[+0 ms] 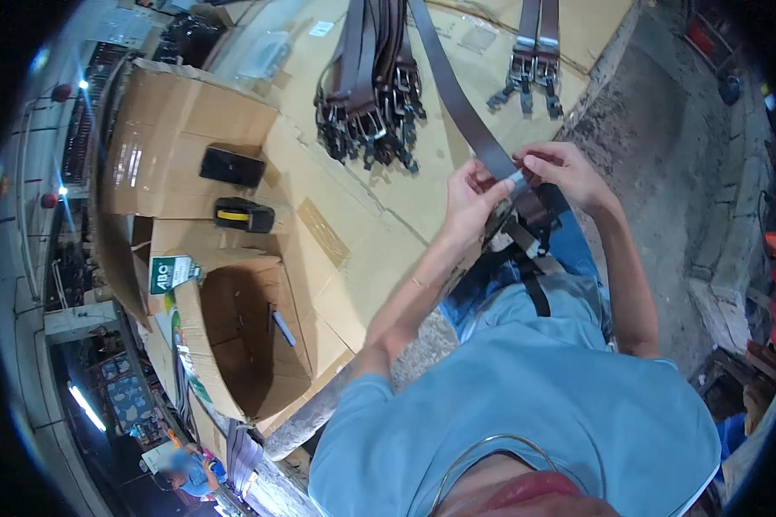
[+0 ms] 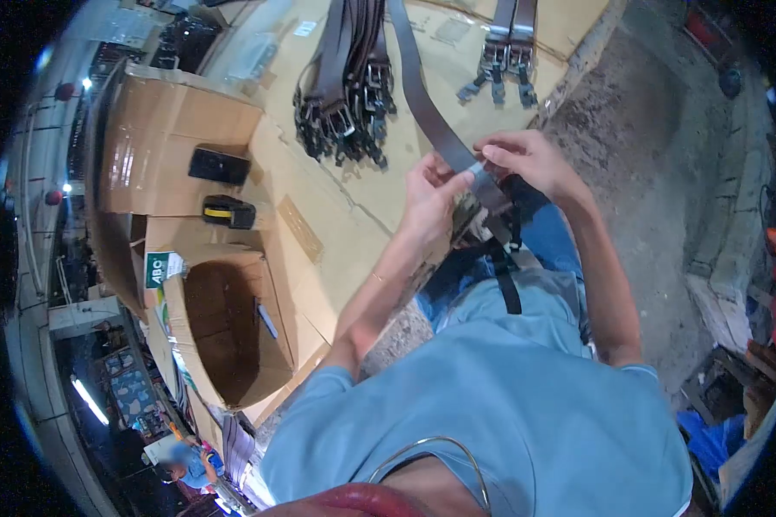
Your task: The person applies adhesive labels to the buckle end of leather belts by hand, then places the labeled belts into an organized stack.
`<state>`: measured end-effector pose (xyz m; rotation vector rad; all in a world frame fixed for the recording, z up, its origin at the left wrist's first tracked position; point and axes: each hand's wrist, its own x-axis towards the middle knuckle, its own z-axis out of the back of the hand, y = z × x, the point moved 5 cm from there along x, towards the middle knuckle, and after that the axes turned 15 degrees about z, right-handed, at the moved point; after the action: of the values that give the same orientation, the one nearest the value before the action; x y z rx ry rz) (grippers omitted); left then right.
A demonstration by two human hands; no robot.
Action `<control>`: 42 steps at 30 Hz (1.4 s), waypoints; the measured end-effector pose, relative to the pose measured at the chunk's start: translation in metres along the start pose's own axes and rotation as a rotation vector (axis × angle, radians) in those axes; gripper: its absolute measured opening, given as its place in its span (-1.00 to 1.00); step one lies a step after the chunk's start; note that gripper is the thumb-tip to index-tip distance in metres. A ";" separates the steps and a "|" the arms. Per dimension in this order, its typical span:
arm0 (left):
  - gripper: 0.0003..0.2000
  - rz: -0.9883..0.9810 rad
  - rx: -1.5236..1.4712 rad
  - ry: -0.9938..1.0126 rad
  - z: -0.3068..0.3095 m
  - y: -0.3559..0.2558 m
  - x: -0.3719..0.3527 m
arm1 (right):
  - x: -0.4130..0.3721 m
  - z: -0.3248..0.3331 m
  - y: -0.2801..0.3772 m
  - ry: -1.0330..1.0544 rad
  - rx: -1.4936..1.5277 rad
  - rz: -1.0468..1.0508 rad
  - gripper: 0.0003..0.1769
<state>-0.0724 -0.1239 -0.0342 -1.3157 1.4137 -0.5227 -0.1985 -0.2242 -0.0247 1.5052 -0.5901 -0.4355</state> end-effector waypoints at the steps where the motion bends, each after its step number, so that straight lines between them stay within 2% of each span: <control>1: -0.68 0.002 -0.107 0.038 -0.002 0.004 -0.002 | 0.006 0.000 -0.011 0.036 0.020 -0.005 -0.60; 2: -0.68 0.010 -0.221 0.076 -0.005 0.010 -0.004 | 0.013 0.000 -0.023 0.035 0.025 0.003 -0.60; 3: -0.68 0.009 -0.217 0.073 -0.006 0.016 -0.007 | 0.021 -0.008 -0.041 0.055 0.276 -0.105 -0.54; 4: -0.68 0.063 -0.399 0.178 -0.010 0.023 -0.011 | 0.024 -0.019 -0.049 0.077 0.531 -0.216 -0.47; 5: -0.67 0.117 -0.580 0.278 -0.011 0.031 -0.016 | 0.027 -0.042 -0.033 0.182 0.813 -0.228 -0.45; 6: -0.67 0.116 -0.577 0.263 -0.008 0.041 -0.019 | 0.026 -0.047 -0.035 0.192 0.825 -0.231 -0.45; 8: -0.65 0.042 -0.905 0.639 -0.015 0.054 -0.026 | 0.026 -0.068 -0.036 0.441 0.988 -0.103 -0.51; 9: -0.67 -0.003 -0.934 0.611 -0.010 0.065 -0.028 | 0.027 -0.075 -0.045 0.329 1.019 -0.064 -0.60; 10: -0.67 -0.013 -0.935 0.589 -0.012 0.059 -0.039 | 0.025 -0.082 -0.043 0.345 1.032 -0.075 -0.60; 12: -0.58 0.070 -0.658 0.146 -0.014 0.048 -0.059 | 0.025 -0.072 -0.043 0.042 0.702 -0.153 -0.67; 14: -0.50 0.063 -0.614 0.091 -0.013 0.059 -0.063 | 0.023 -0.067 -0.030 -0.014 0.661 -0.148 -0.72; 16: -0.51 0.053 -0.845 0.028 -0.018 0.059 -0.071 | 0.020 -0.062 -0.023 -0.024 0.513 -0.079 -0.73; 20: -0.51 0.021 -0.883 0.032 -0.026 0.060 -0.075 | 0.023 -0.057 -0.026 -0.099 0.564 -0.020 -0.72; 27: -0.52 0.048 -0.916 0.044 -0.028 0.070 -0.074 | 0.024 -0.053 -0.017 -0.088 0.491 -0.020 -0.72; 30: -0.53 -0.001 -0.933 0.027 -0.025 0.072 -0.070 | 0.024 -0.052 -0.016 -0.053 0.475 -0.023 -0.71; 33: -0.53 -0.011 -0.901 -0.006 -0.023 0.070 -0.067 | 0.027 -0.050 -0.012 -0.113 0.506 0.037 -0.70; 35: -0.51 -0.103 -0.837 0.160 -0.024 0.067 -0.061 | 0.028 -0.046 -0.015 -0.149 0.477 0.040 -0.70; 36: -0.51 -0.103 -0.838 0.162 -0.024 0.070 -0.061 | 0.028 -0.044 -0.015 -0.149 0.475 0.041 -0.70; 38: -0.48 0.007 -0.842 -0.006 -0.024 0.073 -0.063 | 0.028 -0.041 -0.011 -0.131 0.413 0.068 -0.68; 42: -0.41 0.018 -0.946 -0.020 -0.036 0.052 -0.048 | 0.025 -0.035 0.004 -0.117 0.341 0.052 -0.66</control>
<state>-0.1353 -0.0779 -0.0486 -2.0171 1.7248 0.2336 -0.1583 -0.2117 -0.0170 1.7922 -0.8254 -0.3983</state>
